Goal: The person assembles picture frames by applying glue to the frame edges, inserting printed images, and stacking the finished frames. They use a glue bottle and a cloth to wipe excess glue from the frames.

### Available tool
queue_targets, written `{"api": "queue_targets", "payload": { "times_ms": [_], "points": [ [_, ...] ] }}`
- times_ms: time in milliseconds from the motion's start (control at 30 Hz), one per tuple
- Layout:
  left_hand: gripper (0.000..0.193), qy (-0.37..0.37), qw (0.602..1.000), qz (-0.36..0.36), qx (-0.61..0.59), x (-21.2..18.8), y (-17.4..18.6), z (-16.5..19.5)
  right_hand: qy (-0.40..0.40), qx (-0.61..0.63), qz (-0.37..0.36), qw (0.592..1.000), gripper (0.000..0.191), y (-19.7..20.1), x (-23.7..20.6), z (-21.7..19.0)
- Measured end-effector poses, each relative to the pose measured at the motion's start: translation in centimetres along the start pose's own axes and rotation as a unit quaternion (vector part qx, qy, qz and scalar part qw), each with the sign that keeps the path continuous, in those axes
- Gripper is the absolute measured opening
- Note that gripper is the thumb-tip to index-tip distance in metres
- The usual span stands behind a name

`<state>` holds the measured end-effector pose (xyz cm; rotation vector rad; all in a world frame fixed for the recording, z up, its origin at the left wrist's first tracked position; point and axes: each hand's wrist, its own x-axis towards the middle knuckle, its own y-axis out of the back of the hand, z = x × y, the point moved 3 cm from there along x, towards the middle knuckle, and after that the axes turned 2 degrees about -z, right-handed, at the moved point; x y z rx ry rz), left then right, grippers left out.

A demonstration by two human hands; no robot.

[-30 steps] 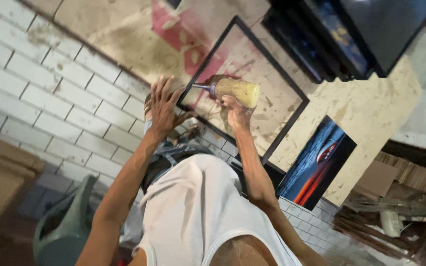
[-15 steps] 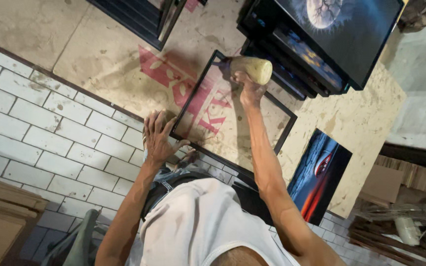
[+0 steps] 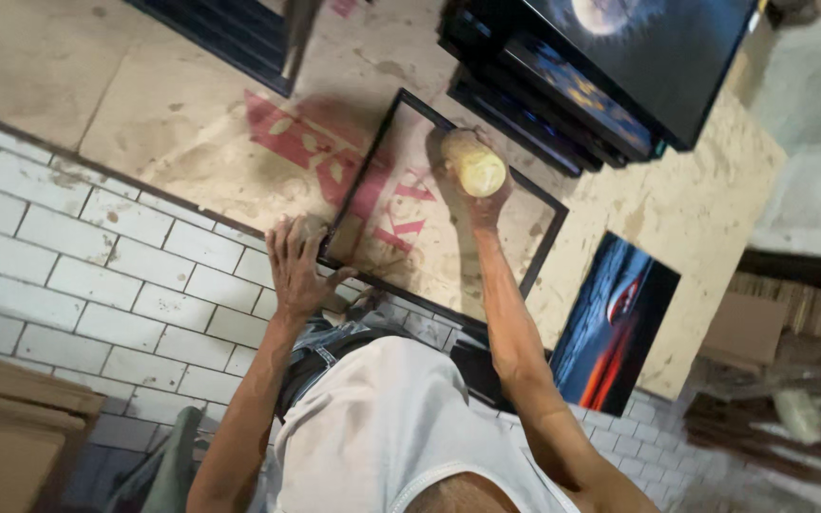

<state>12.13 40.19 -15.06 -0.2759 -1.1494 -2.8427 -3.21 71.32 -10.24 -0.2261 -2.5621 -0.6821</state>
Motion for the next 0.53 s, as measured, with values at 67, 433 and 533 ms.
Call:
{"api": "queue_targets", "payload": {
  "times_ms": [67, 433, 533],
  "points": [
    [0.087, 0.0, 1.0, 0.001, 0.007, -0.1, -0.3, 0.2, -0.02, -0.057, 0.024, 0.998, 0.061, 3.4, -1.6, 0.9],
    [0.081, -0.021, 0.999, -0.037, 0.025, -0.8, -1.1, 0.3, -0.102, -0.163, 0.151, 0.97, 0.037, 21.8, -8.5, 4.2],
    [0.083, -0.032, 0.999, -0.027, 0.026, -1.0, -1.7, 0.0, -0.148, -0.24, 0.179, 0.943, 0.041, 25.2, -8.9, 5.0]
  ]
}}
